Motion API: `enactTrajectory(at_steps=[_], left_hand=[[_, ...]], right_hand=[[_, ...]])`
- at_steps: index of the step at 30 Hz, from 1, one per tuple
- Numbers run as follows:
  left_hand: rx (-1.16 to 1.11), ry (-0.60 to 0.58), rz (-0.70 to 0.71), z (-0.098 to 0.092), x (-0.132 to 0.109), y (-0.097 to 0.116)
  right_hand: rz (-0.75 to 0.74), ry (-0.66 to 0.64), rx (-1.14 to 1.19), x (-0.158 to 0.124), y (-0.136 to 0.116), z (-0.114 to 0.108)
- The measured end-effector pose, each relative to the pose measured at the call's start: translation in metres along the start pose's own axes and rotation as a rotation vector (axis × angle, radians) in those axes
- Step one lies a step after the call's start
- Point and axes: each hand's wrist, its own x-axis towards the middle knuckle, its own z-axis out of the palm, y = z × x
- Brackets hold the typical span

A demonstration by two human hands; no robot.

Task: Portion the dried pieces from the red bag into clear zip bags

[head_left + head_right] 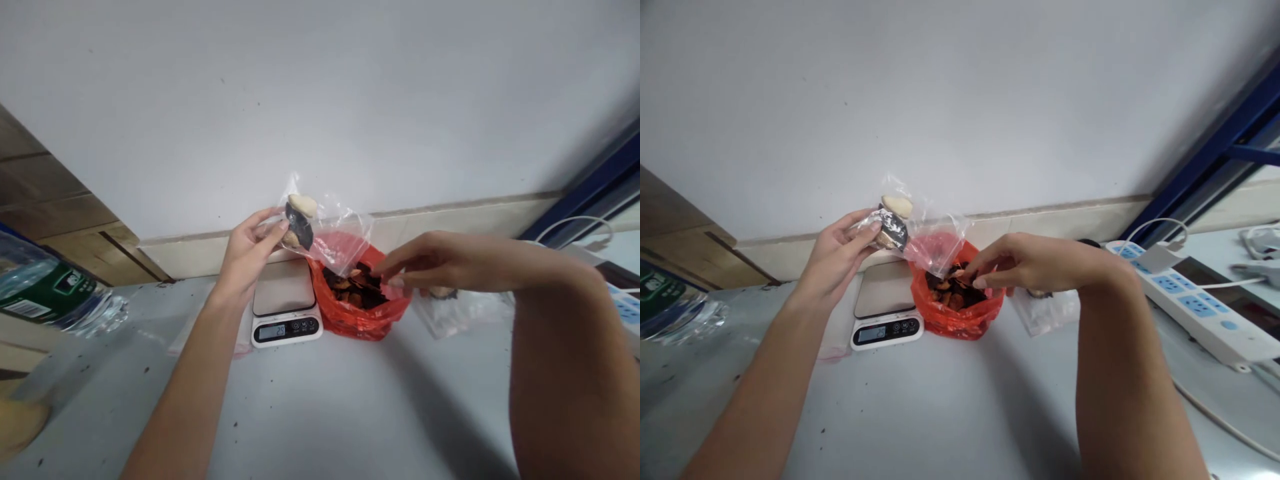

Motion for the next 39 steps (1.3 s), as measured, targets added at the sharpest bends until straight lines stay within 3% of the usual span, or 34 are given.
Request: enactTrajectory(at_steps=[3,9,15,21,24,27,30,33,36,39], left_hand=[[-0.019,-0.010,0.056,0.011,0.000,-0.003],[-0.101,-0.142,0.137,0.033,-0.009,0.001],[-0.179,-0.122,0.151,0.035,-0.012,0.007],[-0.173,-0.037,0.073,0.018,-0.004,0.006],[-0.030,0.018,0.083,-0.003,0.000,0.009],[0.233,0.000,0.070,-0.036,0.002,0.016],[0.542,-0.014,-0.024,-0.081,0.003,0.023],[0.732,0.027,-0.187,-0.132,-0.001,0.022],[0.697,0.066,-0.439,-0.172,-0.010,0.015],[0.639,0.039,-0.568,-0.190,-0.024,0.007]], right_hand=[[0.142,0.022,-0.036,-0.008,-0.001,-0.006],[0.238,0.270,-0.242,-0.002,0.006,-0.007],[0.124,0.362,-0.141,0.009,0.009,-0.001],[0.003,0.457,0.178,0.029,-0.001,0.012],[-0.030,0.510,0.406,0.037,-0.013,0.022],[-0.075,0.614,0.572,0.046,-0.028,0.035],[-0.166,0.771,0.519,0.062,-0.045,0.054],[-0.311,0.884,0.289,0.085,-0.064,0.080],[-0.504,0.792,-0.056,0.111,-0.090,0.113],[-0.542,0.476,-0.421,0.129,-0.115,0.151]])
